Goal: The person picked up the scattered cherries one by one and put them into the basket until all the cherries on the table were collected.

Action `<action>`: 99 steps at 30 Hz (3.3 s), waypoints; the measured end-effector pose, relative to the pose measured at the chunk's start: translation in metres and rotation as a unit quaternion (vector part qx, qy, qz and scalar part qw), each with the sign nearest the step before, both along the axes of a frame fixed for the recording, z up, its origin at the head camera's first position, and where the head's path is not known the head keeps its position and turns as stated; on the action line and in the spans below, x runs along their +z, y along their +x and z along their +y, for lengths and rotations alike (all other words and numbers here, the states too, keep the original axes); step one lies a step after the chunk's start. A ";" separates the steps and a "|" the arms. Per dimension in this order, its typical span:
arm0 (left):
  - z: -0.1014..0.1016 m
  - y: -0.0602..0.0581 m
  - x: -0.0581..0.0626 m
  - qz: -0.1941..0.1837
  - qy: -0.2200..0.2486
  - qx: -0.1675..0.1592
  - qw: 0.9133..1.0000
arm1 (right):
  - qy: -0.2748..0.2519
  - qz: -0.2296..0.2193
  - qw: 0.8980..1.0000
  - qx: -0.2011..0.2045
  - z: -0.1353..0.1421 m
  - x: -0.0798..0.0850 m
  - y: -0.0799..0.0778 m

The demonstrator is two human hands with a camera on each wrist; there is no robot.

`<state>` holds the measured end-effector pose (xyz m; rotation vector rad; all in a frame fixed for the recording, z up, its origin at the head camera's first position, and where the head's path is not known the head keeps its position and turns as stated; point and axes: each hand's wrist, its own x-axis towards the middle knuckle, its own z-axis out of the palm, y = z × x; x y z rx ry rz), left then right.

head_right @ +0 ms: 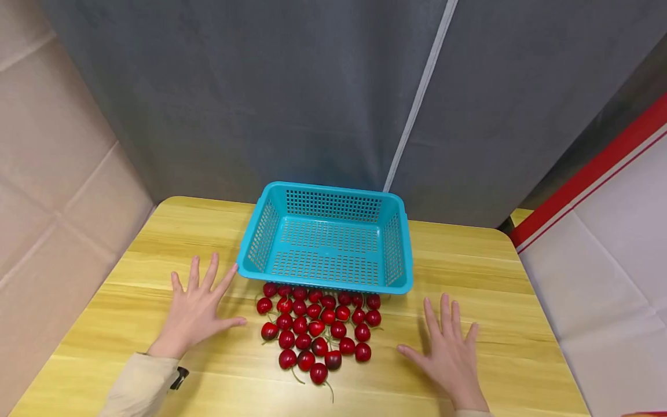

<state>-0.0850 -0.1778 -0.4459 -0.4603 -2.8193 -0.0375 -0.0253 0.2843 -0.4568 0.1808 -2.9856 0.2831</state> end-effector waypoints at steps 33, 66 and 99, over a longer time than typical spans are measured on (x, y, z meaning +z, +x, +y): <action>0.080 0.073 -0.045 -0.114 0.287 -0.066 0.949 | -0.189 -0.128 0.970 0.085 -0.037 0.037 -0.119; 0.088 0.061 -0.025 -0.178 0.349 -0.156 0.907 | -0.207 -0.132 0.966 0.081 -0.036 0.034 -0.119; 0.112 -0.099 0.086 -0.116 0.236 -0.203 0.943 | -0.228 -0.129 0.963 0.060 -0.039 0.038 -0.115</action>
